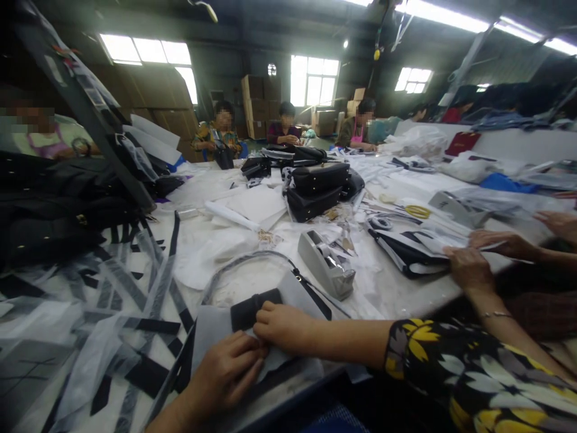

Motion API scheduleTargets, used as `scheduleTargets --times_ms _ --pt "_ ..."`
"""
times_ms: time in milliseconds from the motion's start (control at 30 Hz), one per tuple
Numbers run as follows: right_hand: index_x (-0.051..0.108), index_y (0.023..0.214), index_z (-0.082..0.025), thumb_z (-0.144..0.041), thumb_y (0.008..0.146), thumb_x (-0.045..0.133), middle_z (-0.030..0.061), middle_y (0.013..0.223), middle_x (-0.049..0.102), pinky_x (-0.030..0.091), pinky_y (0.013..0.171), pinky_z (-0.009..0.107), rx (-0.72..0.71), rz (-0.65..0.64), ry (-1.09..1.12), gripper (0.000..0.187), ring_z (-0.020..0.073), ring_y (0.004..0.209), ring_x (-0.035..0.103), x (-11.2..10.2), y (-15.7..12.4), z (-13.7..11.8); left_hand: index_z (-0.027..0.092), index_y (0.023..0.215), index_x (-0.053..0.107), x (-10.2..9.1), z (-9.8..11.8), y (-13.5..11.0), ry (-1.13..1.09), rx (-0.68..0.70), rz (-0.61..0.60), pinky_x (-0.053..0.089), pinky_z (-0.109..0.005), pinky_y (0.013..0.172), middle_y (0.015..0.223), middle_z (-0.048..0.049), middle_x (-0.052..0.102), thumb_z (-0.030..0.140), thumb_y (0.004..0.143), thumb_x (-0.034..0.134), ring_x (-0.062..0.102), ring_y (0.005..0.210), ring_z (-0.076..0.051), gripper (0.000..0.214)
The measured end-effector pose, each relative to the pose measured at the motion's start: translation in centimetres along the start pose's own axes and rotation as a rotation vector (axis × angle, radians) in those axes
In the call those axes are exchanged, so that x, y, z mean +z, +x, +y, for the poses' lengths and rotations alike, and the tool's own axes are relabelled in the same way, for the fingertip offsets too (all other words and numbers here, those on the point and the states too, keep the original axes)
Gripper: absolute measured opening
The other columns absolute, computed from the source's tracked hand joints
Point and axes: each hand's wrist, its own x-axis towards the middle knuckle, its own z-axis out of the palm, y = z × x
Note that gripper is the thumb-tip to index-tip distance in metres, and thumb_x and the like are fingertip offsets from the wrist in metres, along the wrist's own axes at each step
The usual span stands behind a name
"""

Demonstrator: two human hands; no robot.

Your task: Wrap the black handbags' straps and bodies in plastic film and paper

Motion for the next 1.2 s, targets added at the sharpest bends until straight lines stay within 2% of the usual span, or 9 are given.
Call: scheduleTargets --times_ms 133,300,467,633,767,867,967,1100,1200 --pt "0.068 0.087 -0.015 -0.025 0.092 0.064 0.007 0.088 0.067 0.045 0.075 0.032 0.052 -0.008 -0.004 0.011 0.0204 0.083 0.052 -0.4 -0.1 -0.6 0.02 0.101 0.069 0.1 0.1 0.0 0.033 -0.02 0.021 0.051 -0.034 0.065 0.087 -0.0062 0.067 0.015 0.092 0.05 0.061 0.078 -0.02 0.021" --pt "0.075 0.093 -0.021 -0.028 0.09 0.068 -0.0001 0.086 0.074 0.046 0.072 0.023 0.033 -0.127 0.275 0.011 0.0143 0.079 0.065 -5.3 3.0 2.5 0.021 0.103 0.068 0.4 0.0 -0.1 0.054 0.001 0.055 0.052 -0.033 0.066 0.09 -0.0068 0.069 0.016 0.092 0.052 0.063 0.08 -0.019 0.02" --pt "0.072 0.11 -0.018 -0.028 0.1 0.053 0.0083 0.111 0.073 0.047 0.087 0.027 0.368 0.101 0.092 0.024 0.0191 0.102 0.066 -8.9 13.9 9.6 0.025 0.093 0.072 3.8 -2.3 -1.5 0.189 0.095 0.24 0.048 -0.027 0.051 0.072 -0.0023 0.065 0.027 0.093 0.056 0.059 0.062 -0.014 0.016" --pt "0.062 0.12 -0.013 -0.031 0.097 0.059 0.0121 0.124 0.063 0.052 0.094 0.044 0.516 0.12 -0.074 0.029 0.0252 0.112 0.061 -6.3 25.3 16.2 0.043 0.105 0.075 7.5 -7.2 0.2 0.361 0.023 0.134 0.059 -0.041 0.06 0.088 -0.0075 0.071 0.044 0.087 0.065 0.068 0.078 -0.025 0.021" --pt "0.06 0.124 -0.014 -0.034 0.095 0.063 0.0107 0.125 0.061 0.054 0.093 0.046 0.558 0.128 -0.124 0.034 0.0242 0.109 0.063 -4.0 29.9 19.3 0.046 0.118 0.07 8.6 -10.5 3.8 0.409 -0.053 0.108 0.059 -0.048 0.061 0.095 -0.0078 0.072 0.046 0.081 0.072 0.07 0.088 -0.032 0.037" --pt "0.06 0.122 -0.014 -0.034 0.095 0.063 0.0103 0.123 0.062 0.054 0.092 0.045 0.56 0.173 -0.114 0.034 0.0235 0.108 0.063 -4.2 31.0 20.5 0.045 0.117 0.069 8.9 -11.2 5.4 0.387 -0.244 0.098 0.058 -0.041 0.062 0.086 -0.0034 0.072 0.035 0.088 0.065 0.07 0.088 -0.027 0.031" --pt "0.062 0.117 -0.011 -0.03 0.099 0.056 0.0135 0.122 0.064 0.05 0.099 0.048 0.573 0.289 -0.09 0.027 0.0266 0.114 0.061 -6.8 30.4 20.8 0.034 0.115 0.072 9.0 -10.8 6.3 0.289 -0.379 0.076 0.056 -0.037 0.059 0.077 -0.0043 0.072 0.029 0.091 0.06 0.069 0.078 -0.024 0.027" --pt "0.053 0.124 -0.009 -0.029 0.106 0.028 0.0207 0.115 0.067 0.051 0.094 0.046 0.649 0.494 -0.011 0.037 0.0304 0.111 0.065 -11.9 26.2 20.0 0.029 0.097 0.077 8.9 -9.3 5.2 0.128 -0.24 0.055 0.053 -0.036 0.055 0.068 -0.0065 0.069 0.035 0.092 0.059 0.064 0.066 -0.023 0.02" --pt "0.04 0.136 -0.012 -0.031 0.106 0.02 0.0138 0.104 0.072 0.059 0.074 0.033 0.679 0.539 0.106 0.041 0.0217 0.089 0.073 -14.0 20.0 18.5 0.034 0.088 0.075 7.8 -7.0 1.9 0.073 -0.11 0.088 0.048 -0.03 0.05 0.063 -0.0032 0.065 0.038 0.09 0.062 0.061 0.058 -0.019 0.014"
